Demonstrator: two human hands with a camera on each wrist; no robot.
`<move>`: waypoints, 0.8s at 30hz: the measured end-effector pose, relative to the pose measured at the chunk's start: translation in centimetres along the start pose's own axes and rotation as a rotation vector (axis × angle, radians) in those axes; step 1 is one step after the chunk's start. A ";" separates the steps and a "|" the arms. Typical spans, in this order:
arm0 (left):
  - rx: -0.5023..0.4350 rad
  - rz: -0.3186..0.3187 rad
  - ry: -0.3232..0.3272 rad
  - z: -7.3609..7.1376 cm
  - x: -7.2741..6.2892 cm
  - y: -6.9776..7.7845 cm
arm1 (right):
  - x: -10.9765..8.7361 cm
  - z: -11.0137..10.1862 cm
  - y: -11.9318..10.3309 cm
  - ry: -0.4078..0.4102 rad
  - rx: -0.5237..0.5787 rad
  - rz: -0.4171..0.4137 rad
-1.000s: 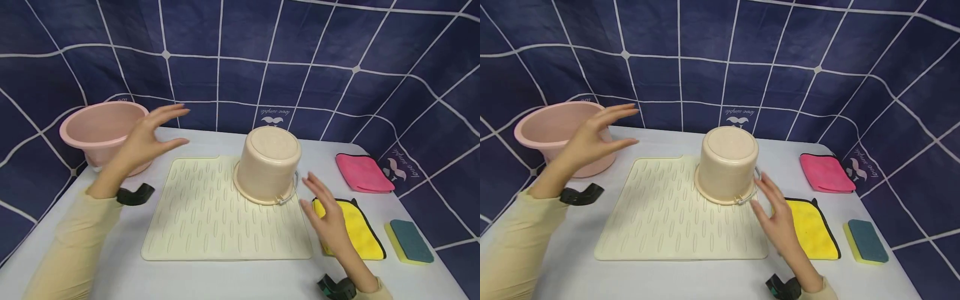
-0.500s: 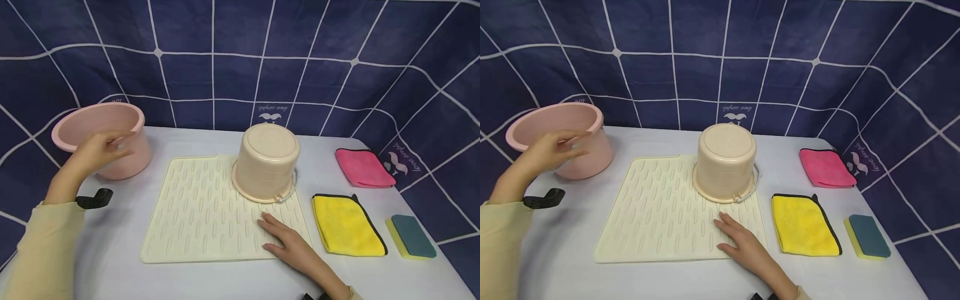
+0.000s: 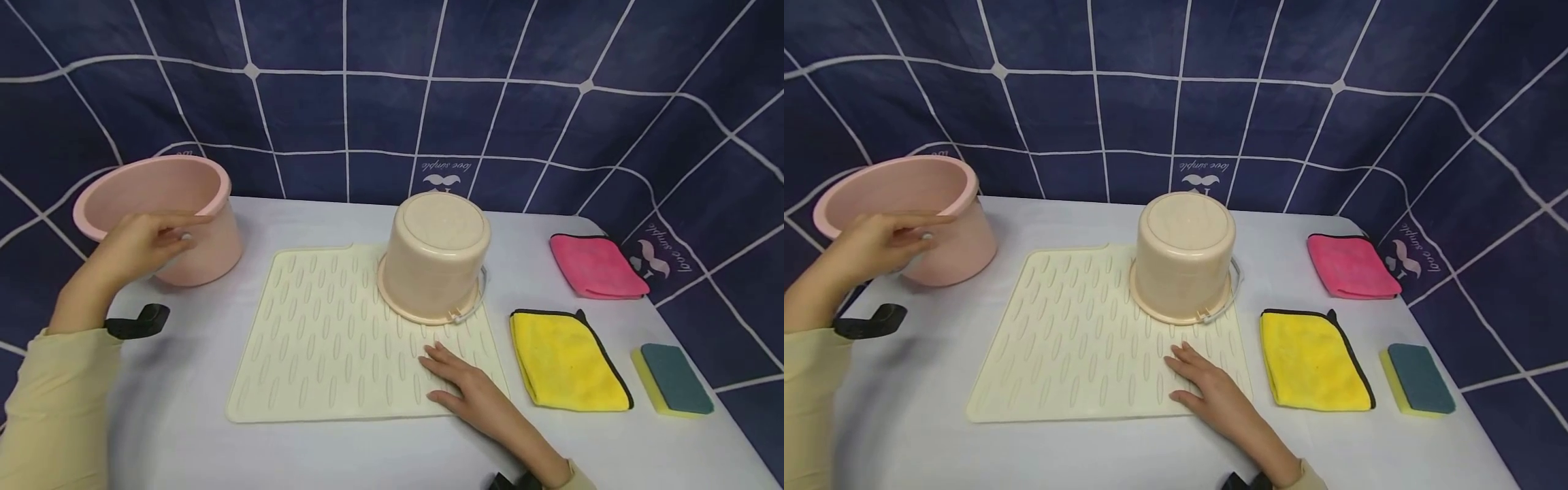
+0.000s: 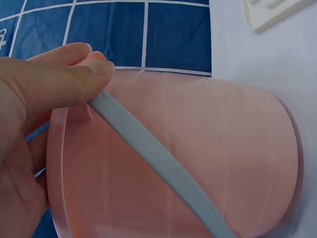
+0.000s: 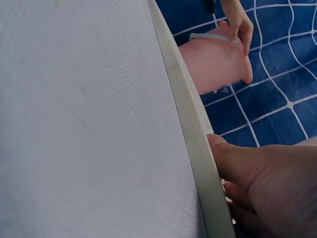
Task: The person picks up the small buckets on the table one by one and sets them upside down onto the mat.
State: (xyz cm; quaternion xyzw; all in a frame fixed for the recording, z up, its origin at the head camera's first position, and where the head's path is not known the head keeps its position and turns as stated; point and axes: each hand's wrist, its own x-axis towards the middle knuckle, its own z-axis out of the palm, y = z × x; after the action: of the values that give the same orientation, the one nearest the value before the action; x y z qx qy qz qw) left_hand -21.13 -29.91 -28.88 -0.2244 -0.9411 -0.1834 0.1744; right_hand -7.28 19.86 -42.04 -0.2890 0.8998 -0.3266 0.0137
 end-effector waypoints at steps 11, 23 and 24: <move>-0.311 -0.134 0.112 -2.4 -0.8 3.9 | -0.1 -0.3 -0.1 -0.008 -0.006 0.006; -0.892 0.130 0.168 -4.6 -1.5 11.7 | -0.6 -0.4 -0.4 0.032 -0.035 -0.016; -0.958 0.168 0.150 -4.5 -1.6 12.2 | -0.5 -0.6 -0.6 0.053 -0.042 -0.040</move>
State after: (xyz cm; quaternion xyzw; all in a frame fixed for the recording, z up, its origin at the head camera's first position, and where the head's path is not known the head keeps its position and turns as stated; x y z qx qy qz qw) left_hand -12.76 -22.28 -22.35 -0.3407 -0.7145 -0.5965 0.1330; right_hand -6.71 20.14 -41.26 -0.2983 0.9006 -0.3153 -0.0229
